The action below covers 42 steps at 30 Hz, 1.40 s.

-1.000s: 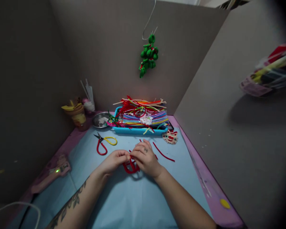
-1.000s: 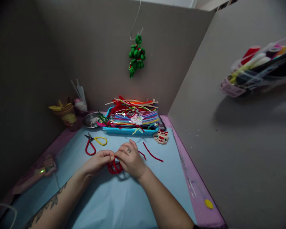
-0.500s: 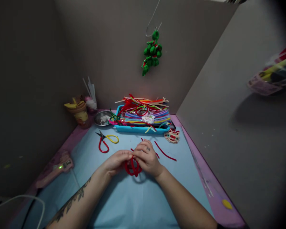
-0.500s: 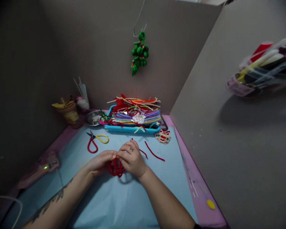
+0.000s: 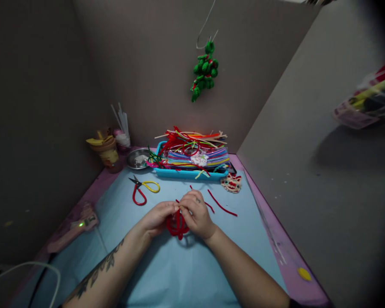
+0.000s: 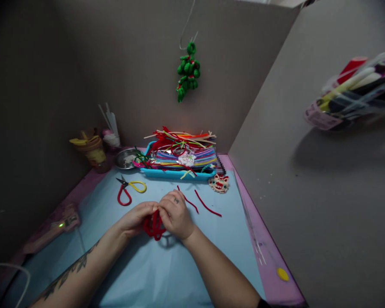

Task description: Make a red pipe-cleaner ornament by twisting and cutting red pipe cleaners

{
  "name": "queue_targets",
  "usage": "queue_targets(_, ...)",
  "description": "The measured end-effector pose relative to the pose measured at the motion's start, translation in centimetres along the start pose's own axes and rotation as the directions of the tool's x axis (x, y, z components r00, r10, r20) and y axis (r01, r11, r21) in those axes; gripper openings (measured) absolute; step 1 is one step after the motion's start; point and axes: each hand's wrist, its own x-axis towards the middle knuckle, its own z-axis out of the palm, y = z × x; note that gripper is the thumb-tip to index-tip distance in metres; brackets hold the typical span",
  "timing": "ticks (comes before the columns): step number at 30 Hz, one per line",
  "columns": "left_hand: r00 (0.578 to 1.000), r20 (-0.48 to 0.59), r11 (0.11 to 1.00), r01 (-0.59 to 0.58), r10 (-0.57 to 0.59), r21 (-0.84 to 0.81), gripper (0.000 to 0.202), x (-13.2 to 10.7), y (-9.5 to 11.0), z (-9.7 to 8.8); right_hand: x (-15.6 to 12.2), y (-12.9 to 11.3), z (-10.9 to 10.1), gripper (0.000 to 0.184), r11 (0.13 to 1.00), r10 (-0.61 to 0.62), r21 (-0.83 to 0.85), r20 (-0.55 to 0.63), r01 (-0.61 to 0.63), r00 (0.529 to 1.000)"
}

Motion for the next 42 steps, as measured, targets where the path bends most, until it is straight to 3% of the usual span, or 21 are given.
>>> queue_targets(5, 0.989, -0.067, 0.962, -0.109, 0.130, 0.252, 0.027, -0.1, 0.7, 0.0, 0.3, -0.1, 0.5, 0.015, 0.981, 0.184, 0.059, 0.015, -0.185, 0.983)
queue_targets(8, 0.967, -0.082, 0.825, -0.160, 0.242, 0.542, 0.018, -0.5, 1.5, 0.0, 0.5, 0.0, 0.7, 0.017, 0.950, 0.292, 0.097, 0.073, -0.298, 0.954)
queue_targets(10, 0.930, -0.014, 0.593, -0.222, 0.367, 0.774, 0.015, -0.8, 1.9, 0.1, 0.6, 0.2, 0.8, 0.019, 0.922, 0.359, 0.111, 0.117, -0.372, 0.926)
queue_targets(13, 0.829, 0.219, 0.112, -0.319, 0.515, 0.941, 0.014, -1.2, 2.1, 0.1, 0.6, 0.5, 0.8, 0.020, 0.893, 0.415, 0.109, 0.180, -0.437, 0.892)
queue_targets(15, 0.784, 0.311, -0.054, -0.336, 0.537, 0.940, 0.014, -1.2, 2.1, 0.0, 0.6, 0.7, 0.9, 0.020, 0.878, 0.434, 0.124, 0.201, -0.463, 0.878)
queue_targets(16, 0.781, 0.310, -0.056, -0.334, 0.542, 0.941, 0.015, -1.1, 2.0, 0.0, 0.6, 0.8, 0.9, 0.019, 0.870, 0.444, 0.138, 0.204, -0.474, 0.873)
queue_targets(17, 0.794, 0.273, 0.001, -0.326, 0.544, 0.945, 0.015, -1.1, 2.0, -0.1, 0.6, 0.8, 0.8, 0.018, 0.863, 0.450, 0.156, 0.197, -0.481, 0.871)
queue_targets(18, 0.822, 0.206, 0.113, -0.310, 0.530, 0.944, 0.016, -1.0, 1.9, -0.2, 0.6, 0.8, 0.8, 0.015, 0.862, 0.448, 0.173, 0.179, -0.476, 0.876)
queue_targets(20, 0.894, 0.039, 0.419, -0.246, 0.446, 0.874, 0.018, -0.9, 2.0, -0.4, 0.5, 0.8, 0.6, 0.009, 0.894, 0.396, 0.180, 0.114, -0.411, 0.911)
queue_targets(22, 0.941, -0.075, 0.673, -0.177, 0.329, 0.718, 0.019, -0.8, 2.1, -0.5, 0.5, 0.6, 0.4, 0.017, 0.948, 0.289, 0.128, 0.041, -0.292, 0.956)
queue_targets(25, 0.964, -0.108, 0.829, -0.149, 0.243, 0.539, 0.020, -0.9, 2.4, -0.5, 0.3, 0.2, 0.1, 0.017, 0.989, 0.148, -0.003, 0.007, -0.148, 0.989)
queue_targets(36, 0.977, -0.101, 0.913, -0.134, 0.186, 0.386, 0.021, -0.7, 1.9, -0.4, 0.0, 0.2, -0.5, 0.025, 0.967, -0.029, -0.253, 0.044, 0.039, 0.999)
queue_targets(39, 0.970, -0.101, 0.882, -0.153, 0.220, 0.446, 0.019, -0.7, 1.8, -0.2, 0.2, 0.2, -0.5, 0.021, 0.975, 0.010, -0.223, 0.036, -0.002, 0.999)
queue_targets(42, 0.955, -0.079, 0.787, -0.187, 0.285, 0.588, 0.019, -1.0, 2.0, 0.2, 0.6, -0.1, -0.5, 0.016, 0.986, 0.123, -0.119, 0.056, -0.115, 0.991)
